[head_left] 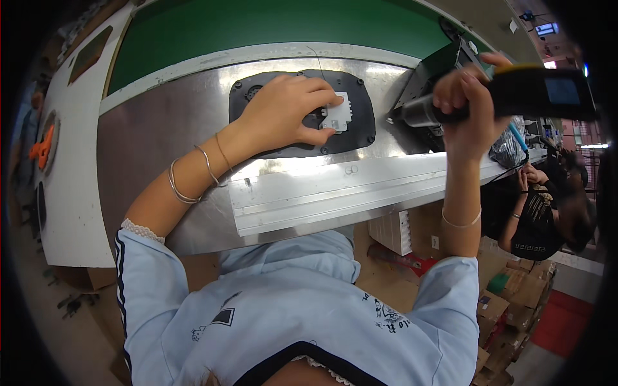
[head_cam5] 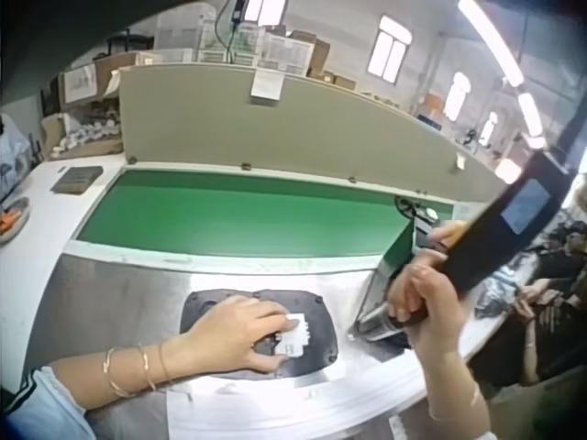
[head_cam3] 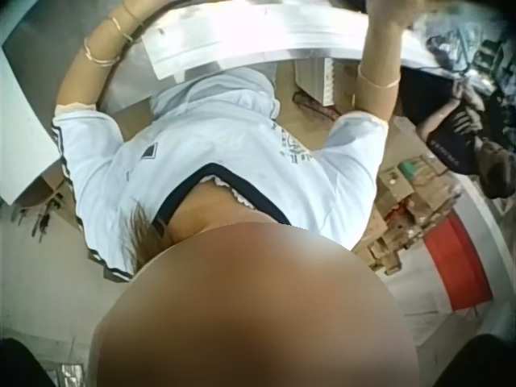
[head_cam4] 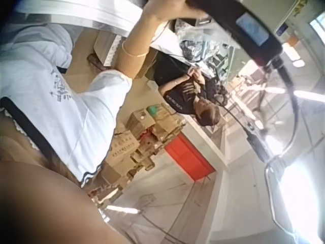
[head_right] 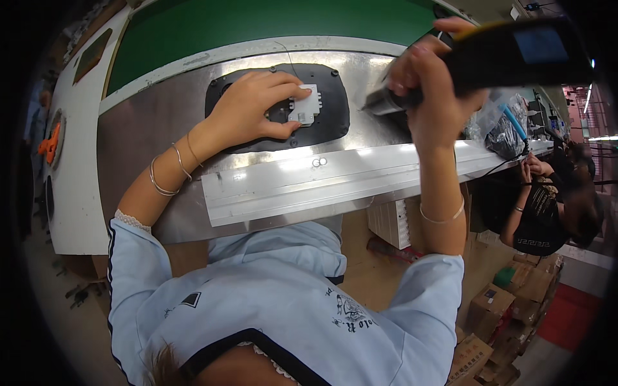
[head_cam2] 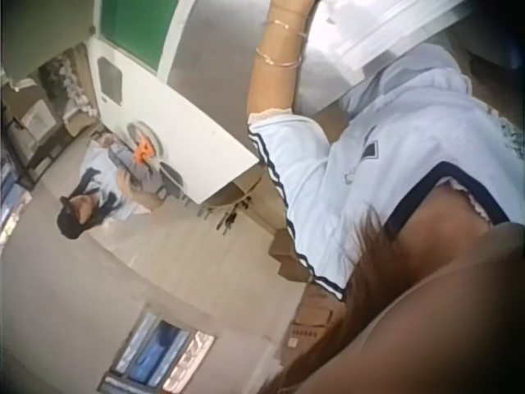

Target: Assembling electronic components using an electric screwdriver on a production line.

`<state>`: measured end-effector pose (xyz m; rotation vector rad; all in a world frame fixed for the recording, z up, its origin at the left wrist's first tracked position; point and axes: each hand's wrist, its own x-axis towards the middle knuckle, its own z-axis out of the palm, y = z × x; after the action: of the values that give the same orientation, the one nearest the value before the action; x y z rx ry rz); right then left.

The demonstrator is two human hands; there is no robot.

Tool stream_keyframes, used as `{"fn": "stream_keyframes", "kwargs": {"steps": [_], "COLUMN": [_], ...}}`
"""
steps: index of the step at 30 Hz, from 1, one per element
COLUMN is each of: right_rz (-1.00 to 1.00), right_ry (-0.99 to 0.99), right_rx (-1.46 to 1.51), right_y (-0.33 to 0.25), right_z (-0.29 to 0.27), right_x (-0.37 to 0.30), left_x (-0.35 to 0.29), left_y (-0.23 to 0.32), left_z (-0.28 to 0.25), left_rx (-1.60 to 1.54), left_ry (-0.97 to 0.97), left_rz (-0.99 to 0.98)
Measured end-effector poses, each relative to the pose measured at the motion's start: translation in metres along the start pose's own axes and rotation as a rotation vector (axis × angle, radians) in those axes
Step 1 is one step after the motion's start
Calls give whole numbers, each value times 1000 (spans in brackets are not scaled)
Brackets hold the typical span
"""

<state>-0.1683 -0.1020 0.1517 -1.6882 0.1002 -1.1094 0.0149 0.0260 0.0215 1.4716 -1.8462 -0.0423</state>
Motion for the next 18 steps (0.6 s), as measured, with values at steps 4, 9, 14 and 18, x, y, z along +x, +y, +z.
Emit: {"fn": "stream_keyframes", "kwargs": {"steps": [4, 9, 14, 18], "right_rz": [40, 53, 63, 50], "right_ry": [-6, -54, -59, -79], "right_rx": [67, 52, 60, 82], "right_y": [23, 45, 55, 62], "right_z": [37, 37, 34, 32], "right_x": [6, 18, 19, 18], "left_x": [-8, -2, 1, 2], "left_y": [-4, -5, -7, -9], "left_z": [-2, 4, 8, 11], "left_rx": [8, 13, -8, -10], "left_ry": [49, 47, 36, 18], "left_rz": [37, 19, 6, 5]}}
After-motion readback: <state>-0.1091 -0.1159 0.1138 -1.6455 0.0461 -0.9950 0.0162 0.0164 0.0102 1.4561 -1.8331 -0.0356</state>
